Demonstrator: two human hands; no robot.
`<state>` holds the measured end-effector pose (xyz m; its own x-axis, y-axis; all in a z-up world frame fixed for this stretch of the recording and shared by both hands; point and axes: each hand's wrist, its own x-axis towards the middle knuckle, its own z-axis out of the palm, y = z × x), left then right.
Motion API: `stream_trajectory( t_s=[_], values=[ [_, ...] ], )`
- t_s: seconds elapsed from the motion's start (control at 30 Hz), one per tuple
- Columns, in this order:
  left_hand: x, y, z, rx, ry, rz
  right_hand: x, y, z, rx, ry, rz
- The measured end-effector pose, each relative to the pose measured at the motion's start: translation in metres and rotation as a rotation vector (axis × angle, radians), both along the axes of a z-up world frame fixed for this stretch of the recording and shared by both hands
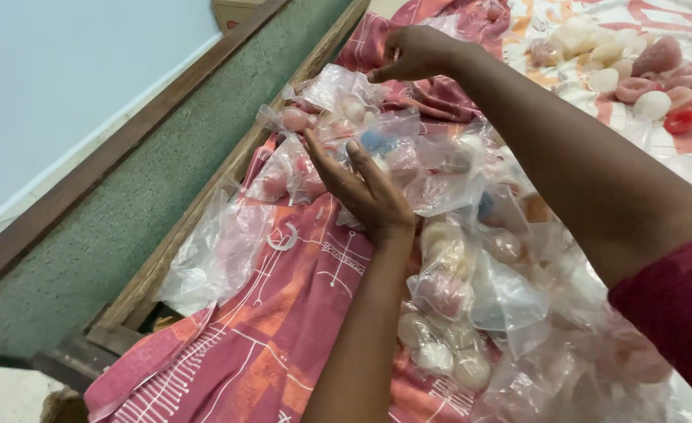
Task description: Packaging and sealing small colored wax items into plastic bags.
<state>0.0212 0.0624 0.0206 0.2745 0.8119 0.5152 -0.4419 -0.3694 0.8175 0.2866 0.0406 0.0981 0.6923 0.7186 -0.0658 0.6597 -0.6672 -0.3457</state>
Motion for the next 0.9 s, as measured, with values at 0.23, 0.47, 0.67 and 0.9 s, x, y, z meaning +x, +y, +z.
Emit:
stream_trajectory(
  t_s=[0.23,0.47,0.67,0.9],
  values=[
    [-0.003,0.030,0.005,-0.102,-0.087,0.090,-0.011,0.079,-0.028,0.095,-0.293,-0.039],
    [0.005,0.075,-0.012,-0.219,-0.033,0.220,-0.037,0.115,-0.062,-0.042,-0.096,0.043],
    [0.020,0.162,-0.049,-0.701,0.110,0.033,-0.019,0.096,-0.076,0.024,-0.157,-0.124],
    [0.020,0.173,-0.070,-0.682,0.410,-0.284,-0.005,0.106,-0.089,-0.170,-0.049,-0.034]
  ],
)
